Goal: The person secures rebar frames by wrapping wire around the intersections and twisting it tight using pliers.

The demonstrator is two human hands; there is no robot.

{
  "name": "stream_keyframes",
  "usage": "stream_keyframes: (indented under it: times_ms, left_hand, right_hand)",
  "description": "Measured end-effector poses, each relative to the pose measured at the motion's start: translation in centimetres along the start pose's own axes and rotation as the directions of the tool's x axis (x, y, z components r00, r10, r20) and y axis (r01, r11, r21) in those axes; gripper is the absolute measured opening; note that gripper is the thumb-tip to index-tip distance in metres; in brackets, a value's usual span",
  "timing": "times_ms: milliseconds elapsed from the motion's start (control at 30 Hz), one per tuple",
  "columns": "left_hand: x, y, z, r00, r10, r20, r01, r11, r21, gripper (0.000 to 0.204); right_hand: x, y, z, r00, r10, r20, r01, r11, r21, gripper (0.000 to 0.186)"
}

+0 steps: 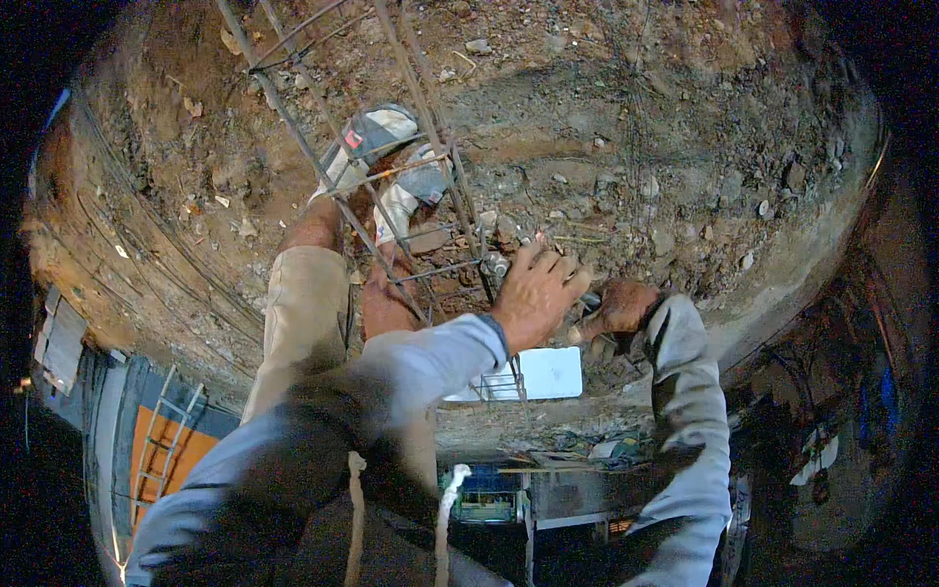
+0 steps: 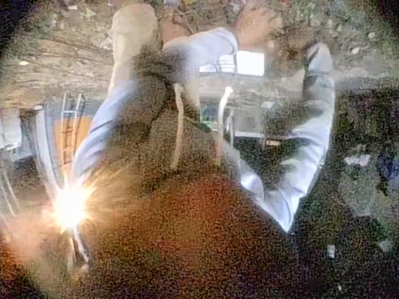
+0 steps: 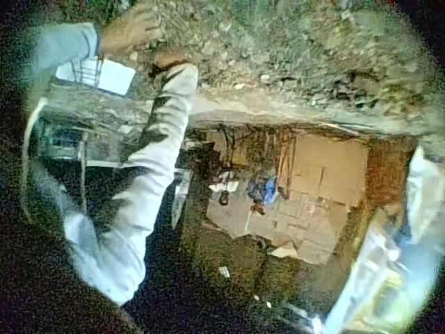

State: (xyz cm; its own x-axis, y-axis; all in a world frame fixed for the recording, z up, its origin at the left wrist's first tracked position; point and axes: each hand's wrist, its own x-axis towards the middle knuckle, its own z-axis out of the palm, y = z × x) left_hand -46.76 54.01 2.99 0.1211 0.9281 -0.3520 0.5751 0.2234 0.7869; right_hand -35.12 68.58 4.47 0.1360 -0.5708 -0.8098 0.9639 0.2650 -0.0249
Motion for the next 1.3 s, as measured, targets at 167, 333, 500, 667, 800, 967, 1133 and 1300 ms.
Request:
stream_keyframes:
  times_ms: [167, 333, 500, 667, 800, 967, 1133, 1300]
  left_hand:
    - [2.1, -1.0, -0.6, 0.96, -0.141, 0.241, 0.157, 0.987, -0.048, 0.029]
    - [2.5, 0.6, -0.4, 0.956, -0.29, 0.031, 0.287, 0.955, 0.069, 0.045]
    - [1.9, 1.3, 1.1, 0.937, -0.263, -0.231, 0.276, 0.961, 0.024, 0.044]
    - [1.9, 0.4, 0.5, 0.956, -0.258, -0.143, 0.256, 0.966, -0.027, 0.035]
    - [2.0, -0.9, 1.1, 0.987, -0.133, -0.087, 0.129, 0.99, -0.054, 0.035]
    - [2.5, -1.3, 1.4, 0.981, -0.158, 0.111, 0.162, 0.986, -0.028, 0.028]
    - [4.0, -1.1, -0.3, 0.881, -0.184, 0.436, 0.217, 0.976, -0.025, 0.02]
    - [5.1, -1.2, -0.2, 0.584, 0.026, 0.811, 0.064, 0.995, -0.079, 0.034]
  right_hand:
    - [-0.4, -1.4, 4.1, 0.661, -0.207, -0.722, -0.164, 0.898, -0.408, 0.056]
    - [1.5, -0.2, 5.5, 0.177, -0.376, -0.91, -0.425, 0.804, -0.415, 0.043]
    - [0.6, -1.7, 4.2, 0.21, -0.36, -0.909, -0.434, 0.799, -0.417, 0.04]
    - [0.3, -2.0, 3.4, 0.327, -0.356, -0.875, -0.393, 0.791, -0.469, 0.032]
    - [0.8, -1.2, 3.0, 0.394, -0.29, -0.872, -0.329, 0.841, -0.429, 0.026]
    - [2.0, -0.3, 4.0, 0.417, -0.27, -0.868, -0.231, 0.892, -0.389, 0.021]
    - [1.8, -0.4, 2.7, 0.58, -0.172, -0.797, -0.268, 0.883, -0.386, 0.017]
    - [5.3, 1.3, 7.7, 0.737, -0.224, -0.638, -0.108, 0.892, -0.438, 0.025]
